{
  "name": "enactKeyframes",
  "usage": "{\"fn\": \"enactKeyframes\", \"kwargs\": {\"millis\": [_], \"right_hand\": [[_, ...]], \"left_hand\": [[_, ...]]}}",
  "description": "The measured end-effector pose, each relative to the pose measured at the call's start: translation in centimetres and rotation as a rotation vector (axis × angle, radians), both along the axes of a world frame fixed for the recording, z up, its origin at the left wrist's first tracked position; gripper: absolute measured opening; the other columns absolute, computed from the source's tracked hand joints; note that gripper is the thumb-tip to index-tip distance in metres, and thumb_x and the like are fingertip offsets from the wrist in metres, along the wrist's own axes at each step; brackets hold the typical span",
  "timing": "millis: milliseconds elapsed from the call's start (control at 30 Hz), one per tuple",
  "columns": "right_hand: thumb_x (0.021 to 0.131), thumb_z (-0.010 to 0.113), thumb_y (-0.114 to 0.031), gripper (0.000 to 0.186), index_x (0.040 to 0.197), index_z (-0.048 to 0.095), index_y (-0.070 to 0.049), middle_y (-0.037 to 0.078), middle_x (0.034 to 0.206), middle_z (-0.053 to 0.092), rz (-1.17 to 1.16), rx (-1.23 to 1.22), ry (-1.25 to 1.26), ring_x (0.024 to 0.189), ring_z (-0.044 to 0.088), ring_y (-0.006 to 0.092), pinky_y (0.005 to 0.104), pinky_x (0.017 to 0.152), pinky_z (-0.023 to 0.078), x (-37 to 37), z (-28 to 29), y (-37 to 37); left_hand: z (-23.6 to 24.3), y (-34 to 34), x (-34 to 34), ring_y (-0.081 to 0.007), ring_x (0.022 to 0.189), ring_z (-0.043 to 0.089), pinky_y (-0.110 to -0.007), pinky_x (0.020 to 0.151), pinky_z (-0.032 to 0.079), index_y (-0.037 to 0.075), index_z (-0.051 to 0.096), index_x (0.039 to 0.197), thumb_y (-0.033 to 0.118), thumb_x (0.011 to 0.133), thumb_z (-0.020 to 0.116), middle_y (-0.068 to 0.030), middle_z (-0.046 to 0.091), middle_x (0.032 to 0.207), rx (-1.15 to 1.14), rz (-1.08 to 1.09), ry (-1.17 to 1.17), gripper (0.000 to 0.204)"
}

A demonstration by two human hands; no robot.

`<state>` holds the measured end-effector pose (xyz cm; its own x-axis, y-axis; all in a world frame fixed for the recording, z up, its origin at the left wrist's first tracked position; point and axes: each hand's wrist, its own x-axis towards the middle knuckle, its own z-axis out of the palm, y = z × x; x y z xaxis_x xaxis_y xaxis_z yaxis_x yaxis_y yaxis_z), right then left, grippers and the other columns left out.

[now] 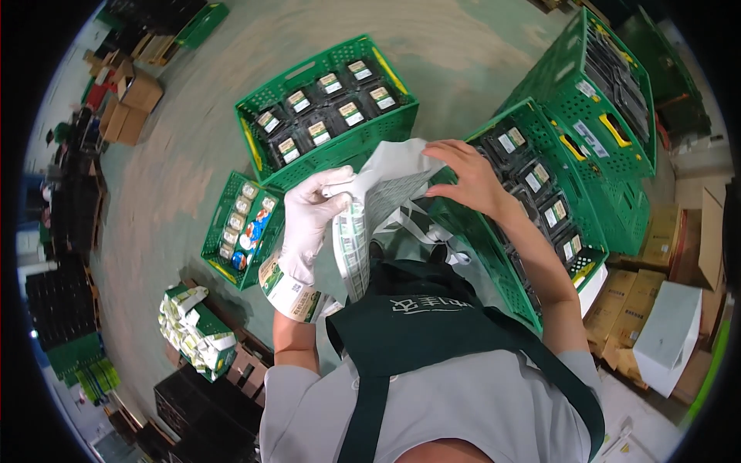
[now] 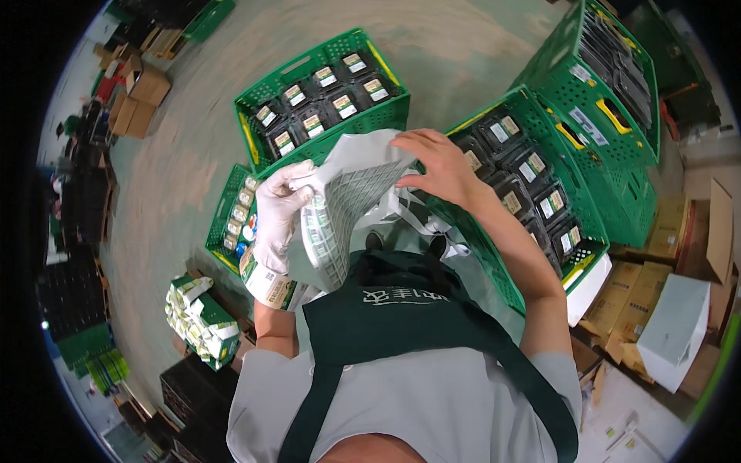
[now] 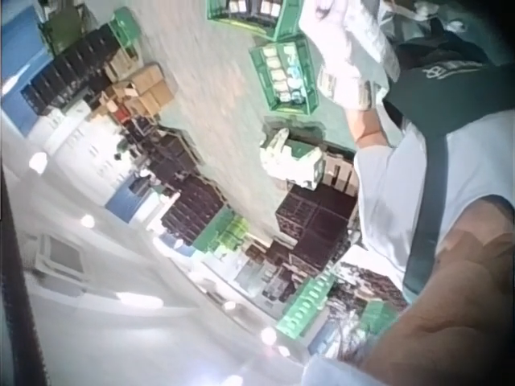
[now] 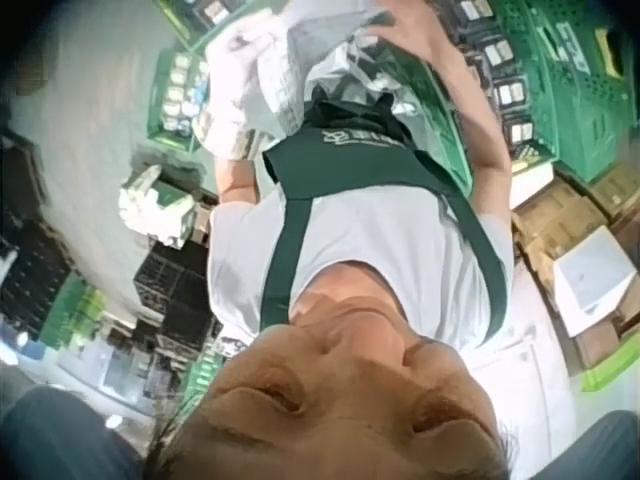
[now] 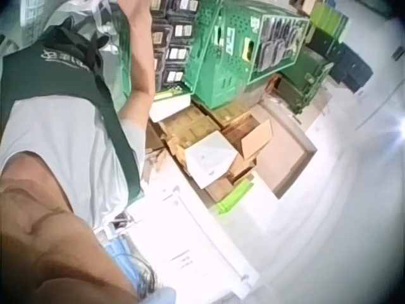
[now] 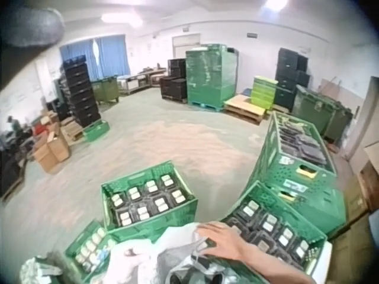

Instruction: The person applies sticker labels onto packaged containers in green crates by hand. The person then transfers the packaged containers between the green crates.

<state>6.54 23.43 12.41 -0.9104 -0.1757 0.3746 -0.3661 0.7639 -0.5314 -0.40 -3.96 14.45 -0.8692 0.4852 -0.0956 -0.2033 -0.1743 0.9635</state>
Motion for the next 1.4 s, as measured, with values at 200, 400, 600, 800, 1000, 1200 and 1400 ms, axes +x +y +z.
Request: {"fn": "enactKeyframes", "kwargs": {"millis": [200, 400, 600, 800, 1000, 1200, 1400], "right_hand": [[0.068, 0.073, -0.028, 0.040, 0.102, 0.061, -0.011, 0.007, 0.086, 0.062, 0.041, -0.193, -0.018, 0.081, 0.058, 0.0274, 0.0359, 0.069, 0.047, 2.0, -2.9, -0.8], [0.077, 0.064, -0.018, 0.009, 0.084, 0.063, -0.011, 0.005, 0.070, 0.058, -0.124, -0.225, -0.109, 0.068, 0.057, 0.0242, 0.0342, 0.057, 0.046, 6.2, -2.9, 0.1], [0.077, 0.064, -0.015, 0.008, 0.078, 0.059, -0.009, 0.006, 0.065, 0.054, -0.226, -0.211, -0.123, 0.065, 0.055, 0.0259, 0.0362, 0.053, 0.044, 8.6, -0.6, 1.7], [0.077, 0.062, -0.009, 0.006, 0.077, 0.057, -0.005, 0.008, 0.069, 0.055, -0.282, -0.054, -0.143, 0.066, 0.055, 0.0265, 0.0349, 0.054, 0.043, 9.9, 1.1, 3.1], [0.078, 0.062, -0.011, 0.008, 0.077, 0.056, -0.006, 0.009, 0.067, 0.056, -0.315, 0.026, -0.143, 0.064, 0.058, 0.0272, 0.0364, 0.052, 0.045, 10.4, 1.6, 4.3], [0.076, 0.067, -0.018, 0.017, 0.080, 0.057, -0.005, 0.010, 0.070, 0.061, -0.383, -0.230, -0.404, 0.065, 0.060, 0.0279, 0.0364, 0.055, 0.045, 10.0, 3.4, 4.5], [0.076, 0.065, -0.015, 0.011, 0.075, 0.059, -0.006, 0.010, 0.065, 0.057, -0.347, -0.204, -0.328, 0.062, 0.058, 0.0291, 0.0359, 0.054, 0.043, 10.2, 3.1, 4.8]], "left_hand": [[-1.1, 0.1, 0.3, -0.0128, 0.086, 0.060, -0.024, 0.077, 0.049, -0.004, 0.056, 0.112, -0.014, 0.076, 0.057, -0.0101, 0.062, 0.101, 0.141, -0.013, -0.095, 0.038], [-1.5, 0.2, -0.5, -0.0152, 0.087, 0.061, -0.026, 0.080, 0.050, -0.004, 0.060, 0.106, -0.011, 0.074, 0.063, -0.0117, 0.064, 0.097, -0.288, 0.050, 0.070, 0.033], [-0.3, 3.9, 1.1, -0.0079, 0.075, 0.058, -0.019, 0.069, 0.046, -0.002, 0.065, 0.095, -0.003, 0.076, 0.066, -0.0064, 0.066, 0.087, -0.451, 0.099, 0.172, 0.020], [-3.5, 4.8, 0.5, -0.0080, 0.073, 0.055, -0.021, 0.070, 0.045, -0.001, 0.067, 0.091, 0.006, 0.077, 0.069, -0.0047, 0.064, 0.086, -0.163, 0.010, 0.061, 0.015], [-1.7, 6.8, 1.7, -0.0148, 0.090, 0.061, -0.025, 0.078, 0.050, -0.001, 0.060, 0.105, -0.002, 0.072, 0.070, -0.0103, 0.061, 0.104, -0.035, -0.156, -0.003, 0.034], [-1.4, 8.1, 2.3, -0.0153, 0.086, 0.062, -0.026, 0.076, 0.052, -0.001, 0.058, 0.099, -0.012, 0.073, 0.065, -0.0110, 0.065, 0.094, -0.003, -0.059, -0.010, 0.030], [-1.4, 8.4, 2.8, -0.0160, 0.082, 0.063, -0.028, 0.073, 0.053, -0.002, 0.059, 0.094, -0.013, 0.071, 0.065, -0.0120, 0.066, 0.088, -0.080, 0.013, 0.066, 0.025]]}}
